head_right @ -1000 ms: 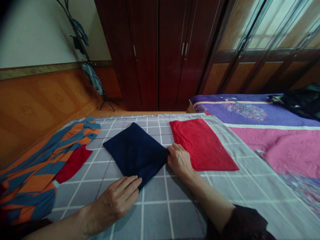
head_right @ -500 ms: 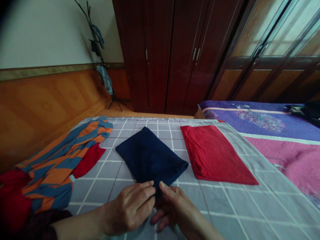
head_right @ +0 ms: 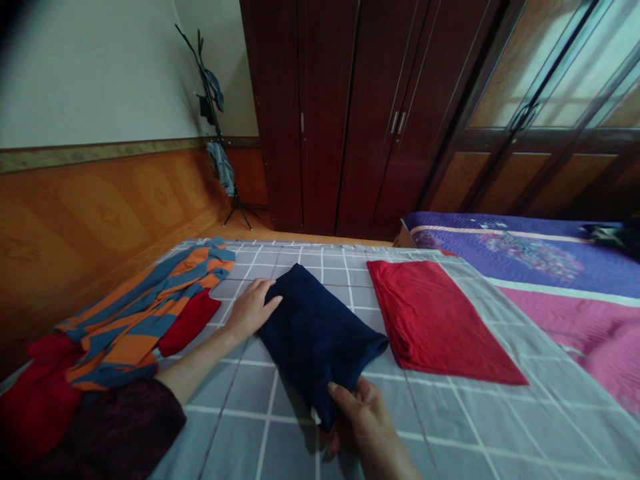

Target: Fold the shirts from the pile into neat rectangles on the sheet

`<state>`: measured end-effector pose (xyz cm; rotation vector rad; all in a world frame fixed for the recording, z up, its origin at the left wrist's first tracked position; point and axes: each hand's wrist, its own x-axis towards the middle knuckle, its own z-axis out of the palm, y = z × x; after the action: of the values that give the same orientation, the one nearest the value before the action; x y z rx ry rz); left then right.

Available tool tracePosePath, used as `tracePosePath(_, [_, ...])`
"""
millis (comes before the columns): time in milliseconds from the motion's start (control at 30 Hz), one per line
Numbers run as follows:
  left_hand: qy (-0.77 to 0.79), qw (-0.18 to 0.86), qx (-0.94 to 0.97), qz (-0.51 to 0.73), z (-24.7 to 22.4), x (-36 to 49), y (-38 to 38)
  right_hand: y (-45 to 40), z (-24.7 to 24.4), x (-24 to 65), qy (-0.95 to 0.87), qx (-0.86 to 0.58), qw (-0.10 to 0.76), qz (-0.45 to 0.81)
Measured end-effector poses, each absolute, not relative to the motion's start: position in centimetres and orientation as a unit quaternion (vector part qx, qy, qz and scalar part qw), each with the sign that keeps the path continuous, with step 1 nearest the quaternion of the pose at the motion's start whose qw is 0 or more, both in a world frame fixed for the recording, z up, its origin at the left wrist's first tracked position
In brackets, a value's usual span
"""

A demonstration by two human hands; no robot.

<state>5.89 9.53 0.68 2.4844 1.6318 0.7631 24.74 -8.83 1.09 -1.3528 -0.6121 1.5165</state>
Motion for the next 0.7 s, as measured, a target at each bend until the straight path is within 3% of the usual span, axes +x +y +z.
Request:
tracePosePath(333, [0.62, 0.055, 0.774, 0.118, 0.3, 8.0, 15.0, -8.5, 1.0, 24.8, -0.266, -0.53, 0.502, 0.629])
tracePosePath(700, [0.572, 0.101, 0.803, 0.135, -0.1, 8.5, 15.3, -8.8, 2.1, 24.7, -0.353, -0.418, 0.559, 0.623])
